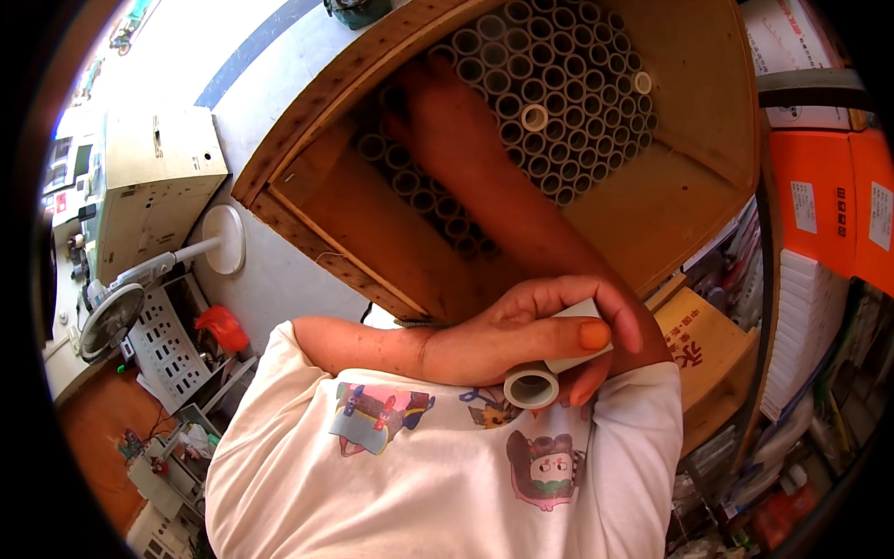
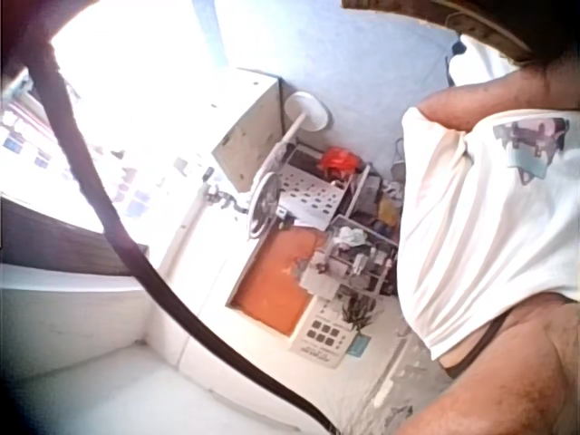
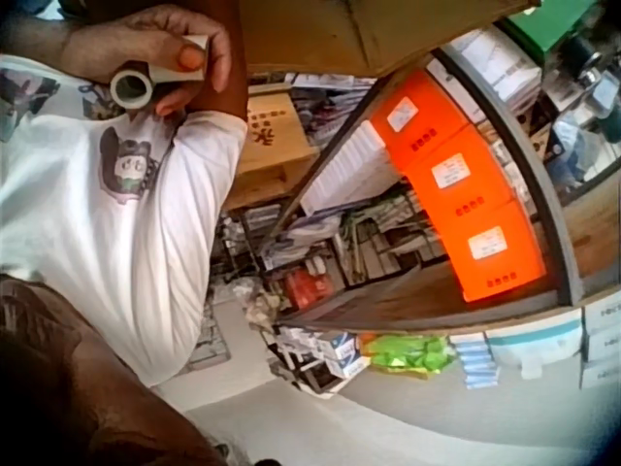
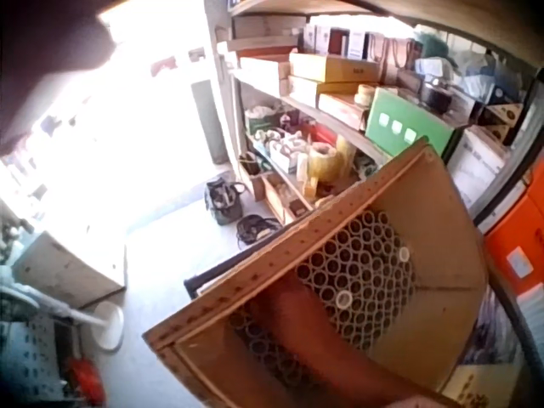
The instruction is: The person repeatedly picks small cylindrical pipe fittings from a wooden box and transfers them into a second box. They handle the items one at a time, occasionally holding a small stack in one hand while continuing to pick from the first box. The task continues throughout the clip without a visible final state.
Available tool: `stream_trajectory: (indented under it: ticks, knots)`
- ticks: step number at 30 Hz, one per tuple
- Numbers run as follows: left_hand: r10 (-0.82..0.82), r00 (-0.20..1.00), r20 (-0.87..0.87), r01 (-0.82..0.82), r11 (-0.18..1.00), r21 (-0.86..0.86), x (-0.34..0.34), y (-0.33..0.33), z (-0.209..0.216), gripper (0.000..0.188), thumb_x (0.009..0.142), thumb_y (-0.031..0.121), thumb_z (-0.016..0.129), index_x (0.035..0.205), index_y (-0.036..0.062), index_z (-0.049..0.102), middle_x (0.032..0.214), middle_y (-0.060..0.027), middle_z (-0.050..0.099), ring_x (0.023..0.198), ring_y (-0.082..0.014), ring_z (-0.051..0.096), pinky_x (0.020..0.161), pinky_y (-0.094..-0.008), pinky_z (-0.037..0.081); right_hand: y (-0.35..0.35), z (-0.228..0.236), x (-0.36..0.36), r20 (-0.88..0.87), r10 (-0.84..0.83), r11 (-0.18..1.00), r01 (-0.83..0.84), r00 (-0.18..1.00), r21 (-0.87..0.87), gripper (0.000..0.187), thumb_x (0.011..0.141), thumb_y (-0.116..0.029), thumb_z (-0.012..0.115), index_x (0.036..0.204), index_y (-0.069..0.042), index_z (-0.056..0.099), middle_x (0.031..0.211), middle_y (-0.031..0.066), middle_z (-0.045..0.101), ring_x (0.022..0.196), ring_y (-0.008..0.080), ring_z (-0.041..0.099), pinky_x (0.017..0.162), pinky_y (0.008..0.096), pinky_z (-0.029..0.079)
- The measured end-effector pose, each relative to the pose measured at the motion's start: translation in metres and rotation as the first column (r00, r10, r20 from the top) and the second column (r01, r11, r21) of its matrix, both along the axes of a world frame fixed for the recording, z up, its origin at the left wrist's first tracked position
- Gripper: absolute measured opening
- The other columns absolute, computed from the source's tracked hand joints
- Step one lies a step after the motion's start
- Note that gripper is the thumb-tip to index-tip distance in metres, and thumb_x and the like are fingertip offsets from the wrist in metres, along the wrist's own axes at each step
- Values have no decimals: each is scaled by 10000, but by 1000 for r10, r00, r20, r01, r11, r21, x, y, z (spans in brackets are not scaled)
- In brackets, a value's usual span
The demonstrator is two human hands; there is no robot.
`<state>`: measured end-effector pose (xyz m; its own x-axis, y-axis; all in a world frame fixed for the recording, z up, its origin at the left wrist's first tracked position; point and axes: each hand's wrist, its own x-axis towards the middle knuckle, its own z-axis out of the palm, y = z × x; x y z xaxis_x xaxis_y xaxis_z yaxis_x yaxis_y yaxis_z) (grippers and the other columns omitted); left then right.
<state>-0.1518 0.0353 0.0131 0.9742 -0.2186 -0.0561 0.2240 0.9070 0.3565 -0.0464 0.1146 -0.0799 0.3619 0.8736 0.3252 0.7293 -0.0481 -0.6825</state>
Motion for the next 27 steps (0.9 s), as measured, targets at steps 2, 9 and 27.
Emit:
stream_trajectory:
  ticks: [2, 9, 27]
  knots:
    - [-7, 1000, -19, 7, 1000, 6, 0, 0, 0, 221, 970, 227, 490, 1069, 31, 516, 726, -39, 565, 659, -82, 527, 607, -217, 438, 1, 3, -3, 13, -42, 998, 43, 999, -47, 287, 764, -200, 676, 1003, -56, 608, 988, 166, 572, 851, 347, 614, 720, 414, 520]
    - [51, 997, -55, -50, 999, 11, 2, -2, 3, 242, 962, 282, 508, 1003, 45, 533, 669, -7, 547, 617, -54, 520, 580, -195, 421, 3, -7, -5, 60, -111, 994, 111, 992, 6, 332, 765, -216, 681, 1047, -63, 592, 1015, 178, 577, 870, 368, 606, 709, 429, 522]
    - [267, 949, -167, -254, 962, 97, 0, -3, 4, 424, 976, 410, 367, 1125, 39, 509, 716, -77, 562, 582, -108, 519, 480, -211, 391, -88, 78, 47, -445, -94, 995, 66, 890, -79, 180, 831, -127, 659, 986, -36, 667, 890, 20, 660, 783, 83, 597, 704, 218, 473]
